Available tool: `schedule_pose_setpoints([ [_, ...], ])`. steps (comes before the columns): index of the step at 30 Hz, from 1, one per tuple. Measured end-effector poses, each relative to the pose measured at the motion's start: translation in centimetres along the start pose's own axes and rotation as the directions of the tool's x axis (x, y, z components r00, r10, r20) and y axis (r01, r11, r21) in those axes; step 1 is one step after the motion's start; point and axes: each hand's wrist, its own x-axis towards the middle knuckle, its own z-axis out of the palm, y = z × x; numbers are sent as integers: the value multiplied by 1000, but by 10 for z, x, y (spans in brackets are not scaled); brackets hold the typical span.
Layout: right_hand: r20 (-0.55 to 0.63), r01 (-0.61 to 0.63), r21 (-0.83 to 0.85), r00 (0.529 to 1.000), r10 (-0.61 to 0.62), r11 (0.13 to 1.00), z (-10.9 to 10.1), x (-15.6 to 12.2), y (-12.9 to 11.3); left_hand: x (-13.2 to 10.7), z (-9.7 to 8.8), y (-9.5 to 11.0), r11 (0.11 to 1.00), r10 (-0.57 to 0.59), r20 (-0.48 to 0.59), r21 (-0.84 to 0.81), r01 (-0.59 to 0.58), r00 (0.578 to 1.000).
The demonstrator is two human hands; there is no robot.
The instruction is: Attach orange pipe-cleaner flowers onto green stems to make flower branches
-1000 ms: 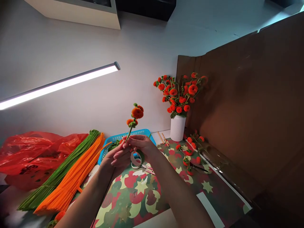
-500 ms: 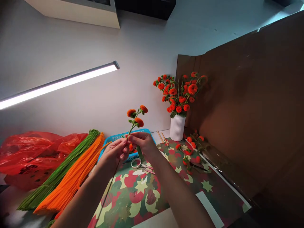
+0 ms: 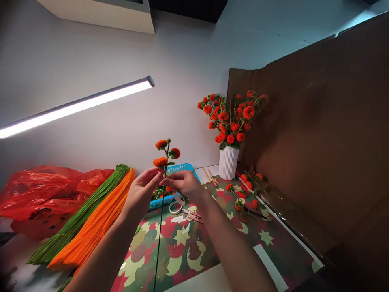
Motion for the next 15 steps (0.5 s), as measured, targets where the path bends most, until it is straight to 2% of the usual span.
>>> schedule_pose_setpoints([
  [6, 62, -52, 8, 997, 51, 999, 8, -1, 5, 8, -3, -12, 932, -92, 81, -344, 114, 992],
  [12, 78, -60, 24, 995, 58, 998, 7, 2, 10, 7, 0, -16, 854, -125, 89, -498, 153, 988],
  [15, 64, -55, 15, 996, 54, 998, 8, 2, 8, 4, 4, -20, 834, -157, 123, -515, 198, 980],
])
